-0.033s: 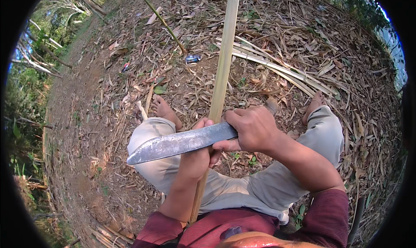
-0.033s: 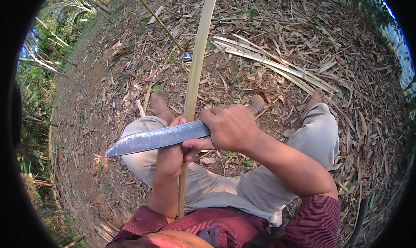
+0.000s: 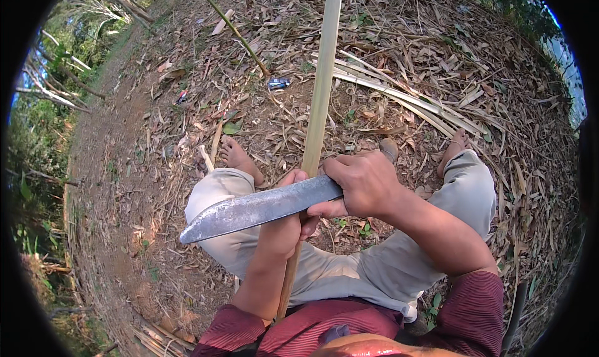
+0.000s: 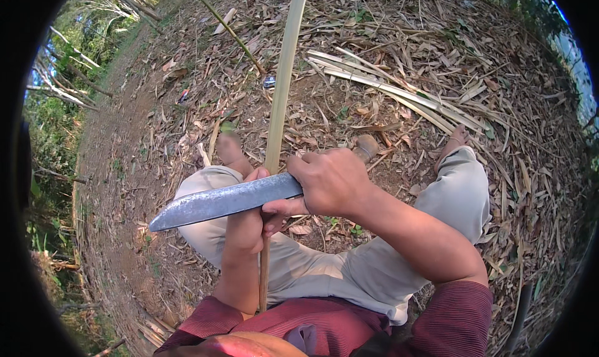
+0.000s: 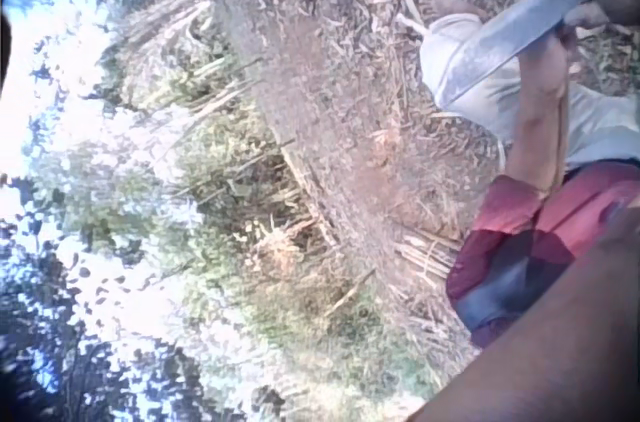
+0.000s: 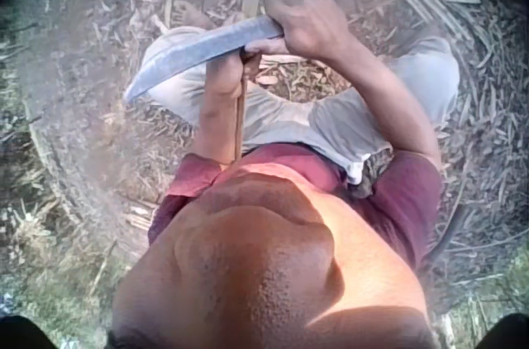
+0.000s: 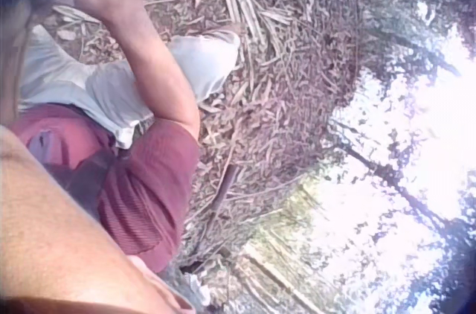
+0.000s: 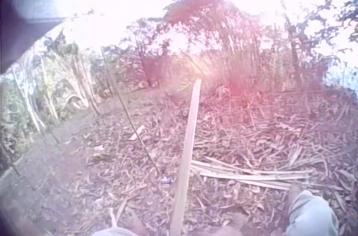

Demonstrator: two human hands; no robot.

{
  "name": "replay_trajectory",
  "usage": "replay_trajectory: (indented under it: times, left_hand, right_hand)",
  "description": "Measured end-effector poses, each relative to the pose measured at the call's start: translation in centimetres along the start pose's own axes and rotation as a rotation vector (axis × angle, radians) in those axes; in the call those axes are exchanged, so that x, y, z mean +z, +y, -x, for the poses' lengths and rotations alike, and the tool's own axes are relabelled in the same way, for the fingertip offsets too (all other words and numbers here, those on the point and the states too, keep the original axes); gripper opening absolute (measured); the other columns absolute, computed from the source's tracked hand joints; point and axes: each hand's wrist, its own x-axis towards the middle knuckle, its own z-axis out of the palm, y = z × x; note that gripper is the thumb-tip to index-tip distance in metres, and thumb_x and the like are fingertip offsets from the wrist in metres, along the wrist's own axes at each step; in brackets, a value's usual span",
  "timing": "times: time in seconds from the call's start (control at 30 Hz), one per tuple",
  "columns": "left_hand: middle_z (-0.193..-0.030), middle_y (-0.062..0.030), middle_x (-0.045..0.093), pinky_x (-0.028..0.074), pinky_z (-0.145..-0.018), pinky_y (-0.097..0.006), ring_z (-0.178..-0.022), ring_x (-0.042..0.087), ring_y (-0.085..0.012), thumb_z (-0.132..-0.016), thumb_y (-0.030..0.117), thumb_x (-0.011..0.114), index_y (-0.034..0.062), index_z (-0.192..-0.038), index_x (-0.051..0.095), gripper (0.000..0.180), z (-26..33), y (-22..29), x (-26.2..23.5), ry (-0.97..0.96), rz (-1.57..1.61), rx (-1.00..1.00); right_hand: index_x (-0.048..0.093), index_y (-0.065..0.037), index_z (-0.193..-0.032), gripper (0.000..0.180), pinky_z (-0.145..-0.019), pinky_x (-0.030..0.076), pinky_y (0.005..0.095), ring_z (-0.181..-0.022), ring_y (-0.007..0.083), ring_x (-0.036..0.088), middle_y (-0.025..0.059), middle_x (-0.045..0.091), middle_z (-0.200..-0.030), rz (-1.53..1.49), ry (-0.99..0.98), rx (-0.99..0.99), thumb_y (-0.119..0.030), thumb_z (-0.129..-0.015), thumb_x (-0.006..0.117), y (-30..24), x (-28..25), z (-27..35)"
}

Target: The person shaves a bamboo stalk using a machete, peeling off outer layers and smoothing the wood surface while sitting on the ground.

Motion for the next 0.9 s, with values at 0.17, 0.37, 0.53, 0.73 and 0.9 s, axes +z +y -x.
replay_trajectory:
  times: [0.17,0.37,0.53,0.73,0.9]
  left_hand:
    - [-0.059,0.0051,0.044,0.019,-0.032,-0.019,-0.036,0.028,-0.0011,-0.107,0.038,0.039,0.0125,-0.112,0.051,0.028,0.1,-1.0,0.6,0.102,0.044,0.058]
    - [-0.060,0.0061,0.036,0.017,-0.032,-0.019,-0.038,0.024,-0.0009,-0.107,0.042,0.036,0.0081,-0.099,0.050,0.038,-0.4,0.5,2.6,-0.065,0.048,0.075]
    - [-0.063,0.0062,0.033,0.019,-0.038,-0.019,-0.043,0.025,-0.0017,-0.106,0.037,0.042,0.0096,-0.094,0.048,0.030,-0.4,1.1,3.1,-0.144,0.025,0.002]
    - [-0.061,0.0052,0.033,0.018,-0.034,-0.019,-0.041,0.023,-0.0018,-0.107,0.037,0.040,0.0096,-0.088,0.045,0.034,1.7,-0.6,1.9,-0.184,0.152,-0.208]
    - [-0.060,0.0040,0.033,0.019,-0.033,-0.019,-0.040,0.023,-0.0025,-0.107,0.036,0.039,0.0100,-0.088,0.044,0.033,1.0,-1.4,1.6,-0.188,0.169,-0.260]
  right_hand:
    - [0.056,-0.009,-0.066,0.075,-0.048,0.052,0.0396,-0.048,0.0289,0.063,0.0075,0.057,-0.056,0.125,0.193,-0.152,-0.084,-0.068,0.059,1.2,-0.8,-0.3]
    - [0.053,-0.009,-0.067,0.074,-0.050,0.051,0.0369,-0.050,0.0272,0.063,0.0053,0.054,-0.056,0.202,0.299,-0.177,-0.083,-0.066,0.061,3.1,-2.5,-0.3]
    - [0.051,-0.011,-0.066,0.075,-0.052,0.050,0.0376,-0.050,0.0242,0.062,0.0030,0.054,-0.056,0.349,0.338,-0.182,-0.085,-0.063,0.060,4.4,-3.6,-0.3]
    - [0.060,-0.003,-0.066,0.089,-0.057,0.049,0.0456,-0.057,0.0312,0.063,0.0126,0.059,-0.057,0.215,0.247,0.647,-0.085,-0.086,0.030,11.0,-10.2,-2.6]
    - [0.055,-0.001,-0.065,0.085,-0.060,0.046,0.0512,-0.061,0.0385,0.061,0.0189,0.057,-0.058,0.250,0.267,0.615,-0.078,-0.091,0.032,9.5,-6.8,-2.3]
